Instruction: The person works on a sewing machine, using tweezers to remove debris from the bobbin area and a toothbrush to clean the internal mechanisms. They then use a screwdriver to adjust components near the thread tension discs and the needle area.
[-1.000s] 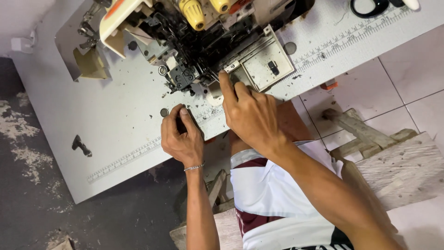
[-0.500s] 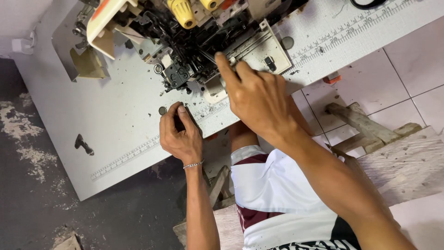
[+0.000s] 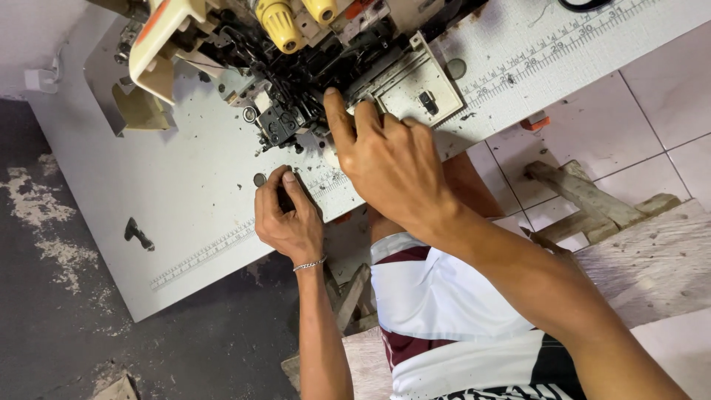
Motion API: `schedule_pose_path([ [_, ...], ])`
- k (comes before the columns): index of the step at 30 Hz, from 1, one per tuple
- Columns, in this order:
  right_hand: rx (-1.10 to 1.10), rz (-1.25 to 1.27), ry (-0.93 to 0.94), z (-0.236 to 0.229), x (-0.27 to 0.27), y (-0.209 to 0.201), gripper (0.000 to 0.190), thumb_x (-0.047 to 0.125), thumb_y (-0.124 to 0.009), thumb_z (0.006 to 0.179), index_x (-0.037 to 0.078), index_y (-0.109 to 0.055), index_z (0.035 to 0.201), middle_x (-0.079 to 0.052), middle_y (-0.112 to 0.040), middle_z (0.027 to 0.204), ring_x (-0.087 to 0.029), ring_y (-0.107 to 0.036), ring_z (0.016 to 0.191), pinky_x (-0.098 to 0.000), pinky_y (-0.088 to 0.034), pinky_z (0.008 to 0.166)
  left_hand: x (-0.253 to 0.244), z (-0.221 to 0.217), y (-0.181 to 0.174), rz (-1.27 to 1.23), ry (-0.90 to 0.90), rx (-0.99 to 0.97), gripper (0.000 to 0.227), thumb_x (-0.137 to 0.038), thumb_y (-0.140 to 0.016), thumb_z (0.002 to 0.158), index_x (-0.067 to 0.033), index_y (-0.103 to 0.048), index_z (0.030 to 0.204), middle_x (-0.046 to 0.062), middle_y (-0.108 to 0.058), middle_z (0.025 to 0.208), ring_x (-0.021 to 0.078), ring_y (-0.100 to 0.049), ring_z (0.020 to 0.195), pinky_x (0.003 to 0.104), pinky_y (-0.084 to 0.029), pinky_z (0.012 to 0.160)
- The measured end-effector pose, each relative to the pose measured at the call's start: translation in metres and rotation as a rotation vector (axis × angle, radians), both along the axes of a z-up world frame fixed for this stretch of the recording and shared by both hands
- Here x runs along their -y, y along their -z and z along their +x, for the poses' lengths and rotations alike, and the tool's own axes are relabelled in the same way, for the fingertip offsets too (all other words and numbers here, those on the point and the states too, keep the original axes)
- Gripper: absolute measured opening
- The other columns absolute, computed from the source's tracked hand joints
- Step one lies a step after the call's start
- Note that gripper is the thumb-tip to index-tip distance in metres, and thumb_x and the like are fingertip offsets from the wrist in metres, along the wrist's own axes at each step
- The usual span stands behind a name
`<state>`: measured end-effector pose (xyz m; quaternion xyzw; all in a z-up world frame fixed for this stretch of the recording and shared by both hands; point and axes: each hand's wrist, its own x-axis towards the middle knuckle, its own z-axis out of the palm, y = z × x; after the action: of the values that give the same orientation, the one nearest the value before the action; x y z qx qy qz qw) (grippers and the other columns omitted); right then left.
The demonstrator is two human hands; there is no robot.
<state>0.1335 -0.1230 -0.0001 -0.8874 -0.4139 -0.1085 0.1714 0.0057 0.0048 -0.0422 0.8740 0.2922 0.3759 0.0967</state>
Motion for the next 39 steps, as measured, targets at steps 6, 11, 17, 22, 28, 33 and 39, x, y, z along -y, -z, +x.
schedule_pose_path([
  [6, 0.148, 0.021, 0.047, 0.003, -0.015, 0.020, 0.061, 0.043, -0.066, 0.104, 0.005, -0.050, 0.149, -0.008, -0.068, 0.091, -0.003, -0.051, 0.044, -0.0209, -0.049, 0.038, -0.001, -0.001, 0.002, 0.019, -0.001, 0.005, 0.019, -0.020, -0.060, 0.106, -0.0091, -0.075, 0.108, 0.004, -0.072, 0.092, 0.0176, -0.067, 0.078, 0.031, -0.050, 0.064],
  [11, -0.023, 0.012, 0.055, -0.015, -0.001, 0.013, 0.055, 0.031, -0.058, 0.105, 0.002, -0.048, 0.151, -0.009, -0.069, 0.086, -0.007, -0.054, 0.041, -0.0263, -0.050, 0.037, 0.000, 0.000, 0.001, 0.019, -0.018, -0.007, 0.021, -0.022, -0.059, 0.107, -0.0095, -0.076, 0.108, 0.003, -0.073, 0.092, 0.0156, -0.066, 0.075, 0.030, -0.047, 0.058],
  [17, 0.096, 0.138, 0.056, -0.002, -0.014, 0.024, 0.049, 0.022, -0.063, 0.103, 0.003, -0.051, 0.147, -0.007, -0.067, 0.088, -0.003, -0.044, 0.043, -0.0218, -0.040, 0.032, 0.000, 0.000, 0.002, 0.015, -0.023, -0.008, 0.024, -0.025, -0.058, 0.107, -0.0098, -0.076, 0.107, 0.002, -0.071, 0.089, 0.0155, -0.064, 0.073, 0.030, -0.047, 0.059],
  [22, 0.047, 0.100, 0.044, 0.000, -0.019, 0.022, 0.048, 0.024, -0.061, 0.104, 0.002, -0.052, 0.146, -0.010, -0.068, 0.085, -0.007, -0.053, 0.043, -0.0240, -0.047, 0.035, 0.000, -0.001, 0.002, 0.001, -0.018, -0.005, 0.023, -0.025, -0.058, 0.107, -0.0095, -0.075, 0.108, 0.003, -0.071, 0.090, 0.0162, -0.065, 0.074, 0.031, -0.047, 0.060],
  [28, 0.013, 0.046, 0.052, -0.009, -0.003, 0.012, 0.047, 0.030, -0.059, 0.107, 0.003, -0.054, 0.145, -0.010, -0.070, 0.086, -0.004, -0.047, 0.038, -0.0228, -0.041, 0.032, -0.001, -0.002, 0.003, 0.013, -0.022, -0.010, 0.025, -0.027, -0.057, 0.107, -0.0096, -0.076, 0.108, 0.002, -0.071, 0.088, 0.0144, -0.061, 0.070, 0.030, -0.043, 0.056],
  [33, 0.008, 0.097, 0.049, -0.004, -0.013, 0.011, 0.047, 0.024, -0.060, 0.104, 0.004, -0.053, 0.145, -0.007, -0.067, 0.083, -0.004, -0.048, 0.041, -0.0230, -0.042, 0.031, -0.002, -0.002, 0.003, 0.020, -0.020, -0.013, 0.022, -0.025, -0.058, 0.107, -0.0105, -0.075, 0.108, 0.002, -0.071, 0.089, 0.0146, -0.062, 0.072, 0.030, -0.045, 0.058],
  [39, -0.056, 0.266, 0.002, -0.008, 0.003, -0.005, 0.046, -0.001, -0.052, 0.092, -0.005, -0.058, 0.137, -0.012, -0.061, 0.069, -0.021, -0.061, 0.041, -0.0387, -0.050, 0.035, -0.002, -0.002, 0.001, -0.079, -0.013, 0.034, 0.011, -0.018, -0.066, 0.103, -0.0122, -0.075, 0.105, 0.004, -0.071, 0.086, 0.0252, -0.072, 0.081, 0.037, -0.056, 0.073],
])
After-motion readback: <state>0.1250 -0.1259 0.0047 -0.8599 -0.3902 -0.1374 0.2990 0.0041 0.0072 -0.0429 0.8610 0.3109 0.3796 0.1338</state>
